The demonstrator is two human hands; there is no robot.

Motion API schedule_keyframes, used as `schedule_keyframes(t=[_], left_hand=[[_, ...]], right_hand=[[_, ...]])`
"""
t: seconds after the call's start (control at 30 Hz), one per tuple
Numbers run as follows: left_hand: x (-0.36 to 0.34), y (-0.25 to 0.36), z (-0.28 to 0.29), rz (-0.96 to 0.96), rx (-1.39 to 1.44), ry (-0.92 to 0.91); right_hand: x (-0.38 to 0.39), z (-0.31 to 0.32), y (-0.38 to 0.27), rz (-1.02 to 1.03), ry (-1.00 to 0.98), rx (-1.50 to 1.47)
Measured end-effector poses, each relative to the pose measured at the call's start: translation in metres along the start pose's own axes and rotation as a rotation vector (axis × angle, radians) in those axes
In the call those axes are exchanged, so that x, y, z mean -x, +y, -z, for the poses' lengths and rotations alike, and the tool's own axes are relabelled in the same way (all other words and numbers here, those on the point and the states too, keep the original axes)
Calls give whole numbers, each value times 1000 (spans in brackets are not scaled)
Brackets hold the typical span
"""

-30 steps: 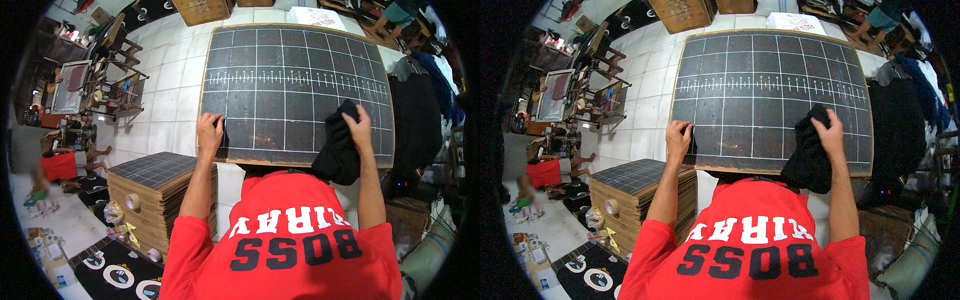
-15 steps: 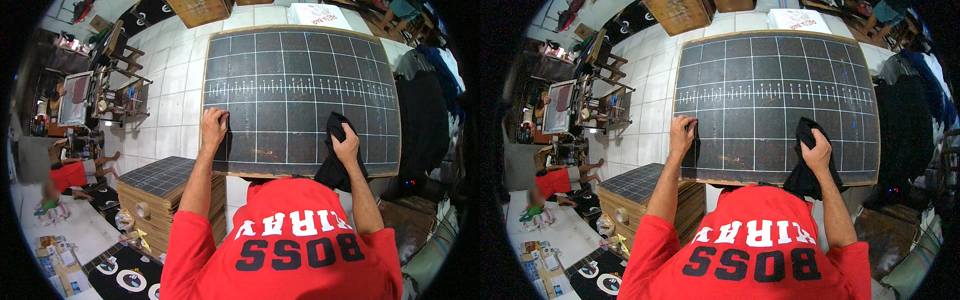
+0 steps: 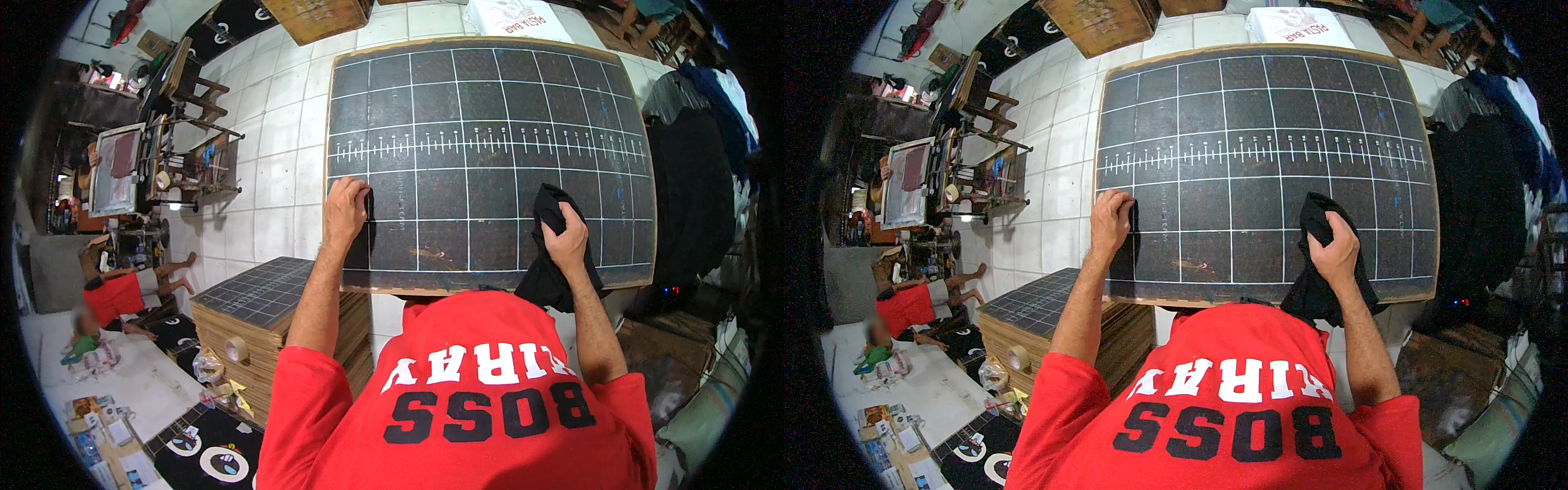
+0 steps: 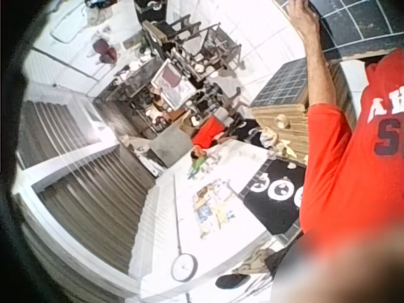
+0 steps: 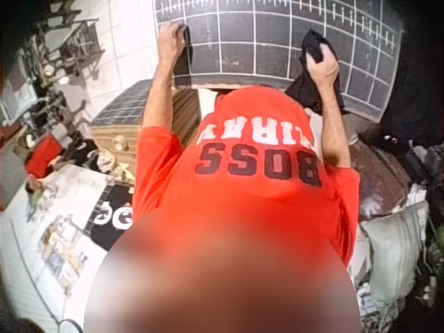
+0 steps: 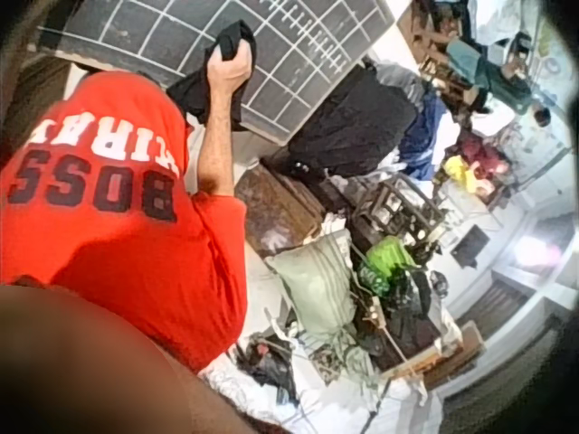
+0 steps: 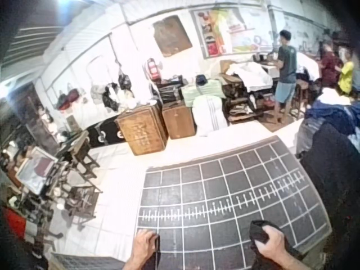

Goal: The person wipes a gridded board, then unfolds and lays a black t-shirt on it, smoothing it flat. They repeat the process with a second black t-shirt, aligning and smoothing each garment on the board.

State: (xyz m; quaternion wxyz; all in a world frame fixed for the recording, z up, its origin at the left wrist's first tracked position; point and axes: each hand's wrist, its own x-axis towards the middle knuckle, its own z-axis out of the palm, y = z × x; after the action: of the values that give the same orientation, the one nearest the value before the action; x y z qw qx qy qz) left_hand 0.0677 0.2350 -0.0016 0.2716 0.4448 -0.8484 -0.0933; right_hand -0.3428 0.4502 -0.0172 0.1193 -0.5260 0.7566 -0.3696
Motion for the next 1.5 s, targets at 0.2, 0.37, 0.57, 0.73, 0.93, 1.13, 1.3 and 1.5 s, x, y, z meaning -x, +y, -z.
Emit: schedule_keyframes(t=[0.2, 0.37, 0.57, 0.73, 0.93, 1.13, 1.3, 1.5], left_hand=[[0, -3, 1, 5, -8, -50], [-2, -2, 3, 13, -12, -79], [5, 2, 9, 7, -39, -144], [21, 11, 13, 40, 21, -39], [32, 15, 13, 47, 18, 33], [20, 6, 12, -31, -41, -12], [15, 5, 16, -46, -72, -88], [7, 2, 16, -64, -127, -160]], right_hand=[[0, 0, -4, 47, 52, 7], [0, 2, -6, 15, 20, 1], [-2, 2, -9, 30, 39, -12], [-1, 3, -10, 21, 33, -15], [-2, 2, -8, 25, 26, -14], [-2, 2, -6, 25, 16, -7], [-2, 2, -7, 31, 26, -5], [-1, 1, -7, 54, 50, -10]])
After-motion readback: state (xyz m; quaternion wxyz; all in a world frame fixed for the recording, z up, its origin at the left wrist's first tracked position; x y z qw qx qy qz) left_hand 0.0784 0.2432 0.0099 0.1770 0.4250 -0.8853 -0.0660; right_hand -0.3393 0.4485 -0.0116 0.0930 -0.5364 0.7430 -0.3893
